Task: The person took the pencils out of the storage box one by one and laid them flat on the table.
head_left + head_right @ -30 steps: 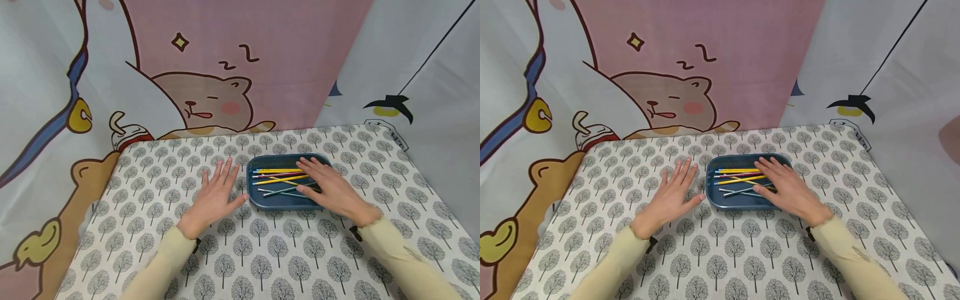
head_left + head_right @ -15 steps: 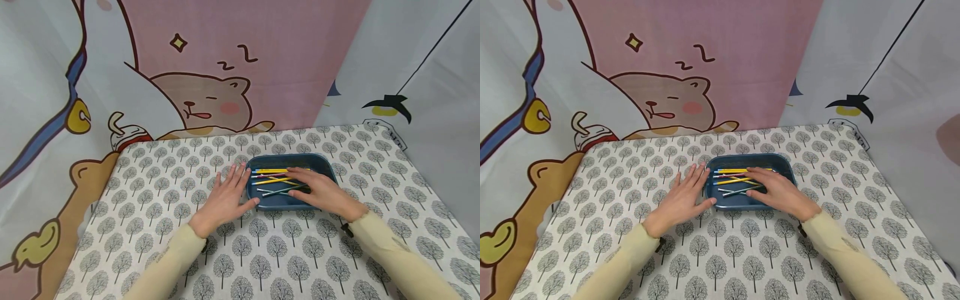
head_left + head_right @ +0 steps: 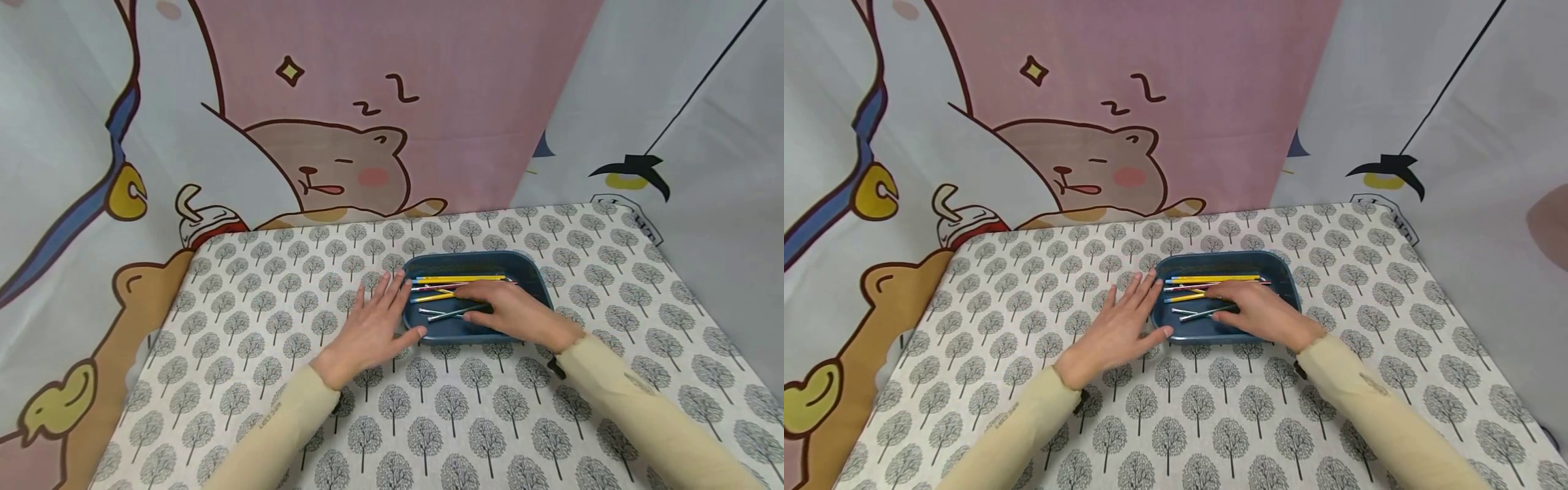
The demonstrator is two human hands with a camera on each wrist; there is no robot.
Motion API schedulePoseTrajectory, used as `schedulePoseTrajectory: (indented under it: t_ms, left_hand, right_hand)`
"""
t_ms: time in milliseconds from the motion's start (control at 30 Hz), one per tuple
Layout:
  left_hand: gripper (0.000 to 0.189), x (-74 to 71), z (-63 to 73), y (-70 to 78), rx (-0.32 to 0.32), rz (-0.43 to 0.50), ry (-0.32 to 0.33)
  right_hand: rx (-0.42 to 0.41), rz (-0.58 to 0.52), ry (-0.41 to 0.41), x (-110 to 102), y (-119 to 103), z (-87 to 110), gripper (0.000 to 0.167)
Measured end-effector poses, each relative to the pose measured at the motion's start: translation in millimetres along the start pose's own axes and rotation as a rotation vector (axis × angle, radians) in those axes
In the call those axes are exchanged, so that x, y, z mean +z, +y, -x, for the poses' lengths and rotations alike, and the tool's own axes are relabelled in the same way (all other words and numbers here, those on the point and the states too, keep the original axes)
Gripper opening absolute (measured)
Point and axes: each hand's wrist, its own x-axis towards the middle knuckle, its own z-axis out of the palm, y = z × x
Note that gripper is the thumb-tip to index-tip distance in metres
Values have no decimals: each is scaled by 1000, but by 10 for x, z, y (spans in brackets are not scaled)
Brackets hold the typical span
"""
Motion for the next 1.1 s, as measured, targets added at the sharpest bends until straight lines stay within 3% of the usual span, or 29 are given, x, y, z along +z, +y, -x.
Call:
schedulePoseTrajectory:
  t_ms: [600, 1100]
  left_hand:
    - [95, 9, 0, 15, -16, -19, -25]
    - [95, 15, -14, 16, -19, 0, -28]
  right_hand:
    - [5, 2, -98, 52, 12, -172, 27]
    - [-42, -8, -74, 107, 89, -250, 16]
